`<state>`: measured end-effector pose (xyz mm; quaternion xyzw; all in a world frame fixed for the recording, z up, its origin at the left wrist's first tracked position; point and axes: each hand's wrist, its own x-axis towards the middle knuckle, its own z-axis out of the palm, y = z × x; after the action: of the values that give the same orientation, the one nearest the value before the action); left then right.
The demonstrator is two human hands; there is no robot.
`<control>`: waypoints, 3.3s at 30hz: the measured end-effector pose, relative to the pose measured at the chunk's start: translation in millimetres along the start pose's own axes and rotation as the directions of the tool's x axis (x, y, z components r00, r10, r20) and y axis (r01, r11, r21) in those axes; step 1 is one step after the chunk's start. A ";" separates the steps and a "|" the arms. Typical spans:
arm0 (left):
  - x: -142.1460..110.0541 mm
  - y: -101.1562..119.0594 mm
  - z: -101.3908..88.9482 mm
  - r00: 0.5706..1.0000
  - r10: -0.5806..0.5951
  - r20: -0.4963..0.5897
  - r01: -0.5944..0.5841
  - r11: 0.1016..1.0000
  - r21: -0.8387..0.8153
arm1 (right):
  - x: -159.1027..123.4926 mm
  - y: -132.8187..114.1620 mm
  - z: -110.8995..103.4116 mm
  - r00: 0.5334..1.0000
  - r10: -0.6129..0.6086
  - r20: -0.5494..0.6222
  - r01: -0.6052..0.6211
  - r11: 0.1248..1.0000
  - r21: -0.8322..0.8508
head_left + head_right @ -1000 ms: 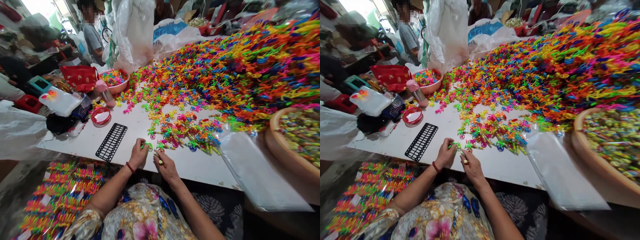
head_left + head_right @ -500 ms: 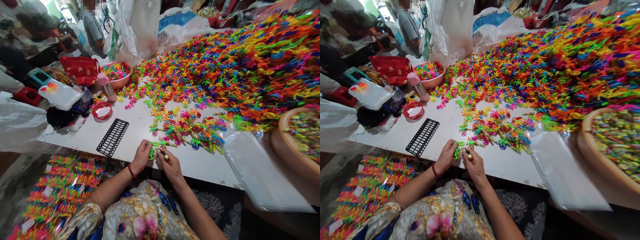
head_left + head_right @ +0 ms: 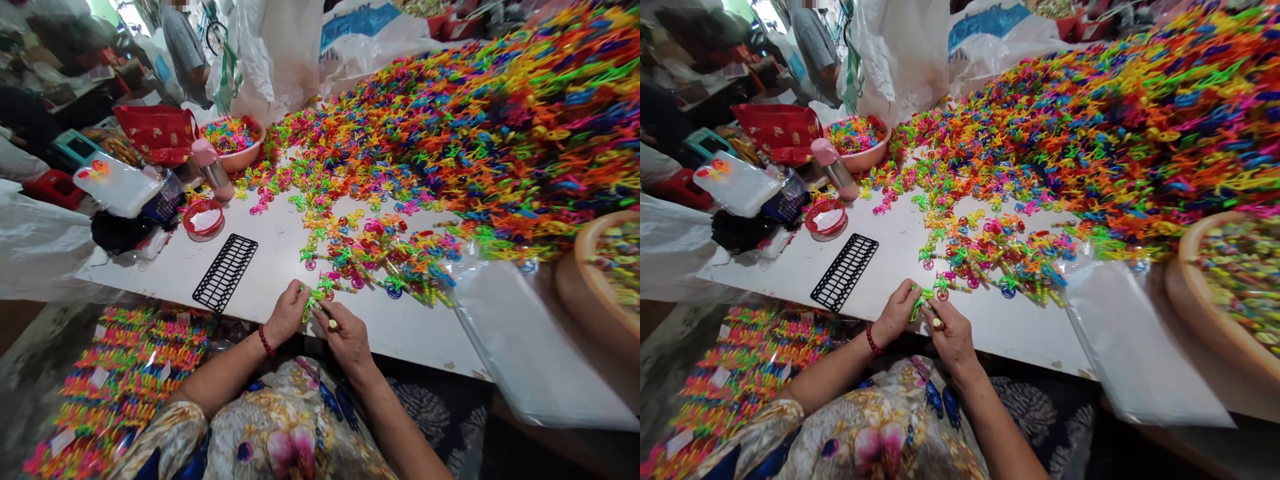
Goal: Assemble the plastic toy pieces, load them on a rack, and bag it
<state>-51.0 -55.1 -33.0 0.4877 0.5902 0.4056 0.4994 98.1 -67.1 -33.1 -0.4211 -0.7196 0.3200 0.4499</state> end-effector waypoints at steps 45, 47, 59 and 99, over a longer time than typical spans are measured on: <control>19.8 34.1 -3.1 0.993 -0.092 0.071 0.116 0.806 -0.580 | 30.3 3.1 -6.9 0.941 0.334 -0.052 -0.320 0.929 0.186; 13.9 34.8 2.1 0.991 -0.092 0.092 0.128 0.827 -0.547 | 27.1 1.4 -7.7 0.938 0.342 -0.060 -0.324 0.925 0.199; 3.9 23.9 14.0 0.999 -0.012 0.050 0.031 0.912 -0.408 | 18.6 -6.4 -4.2 0.889 0.457 -0.044 -0.391 0.804 0.449; 133.3 42.7 -6.6 0.951 0.287 -0.112 -0.212 0.873 0.440 | 37.0 49.4 -90.2 0.951 0.091 -0.296 -0.209 0.893 -0.399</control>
<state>-53.6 84.0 -16.4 0.6191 0.6371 0.3703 0.2716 187.6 -4.9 -25.4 -0.6033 -0.6691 0.1290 0.4143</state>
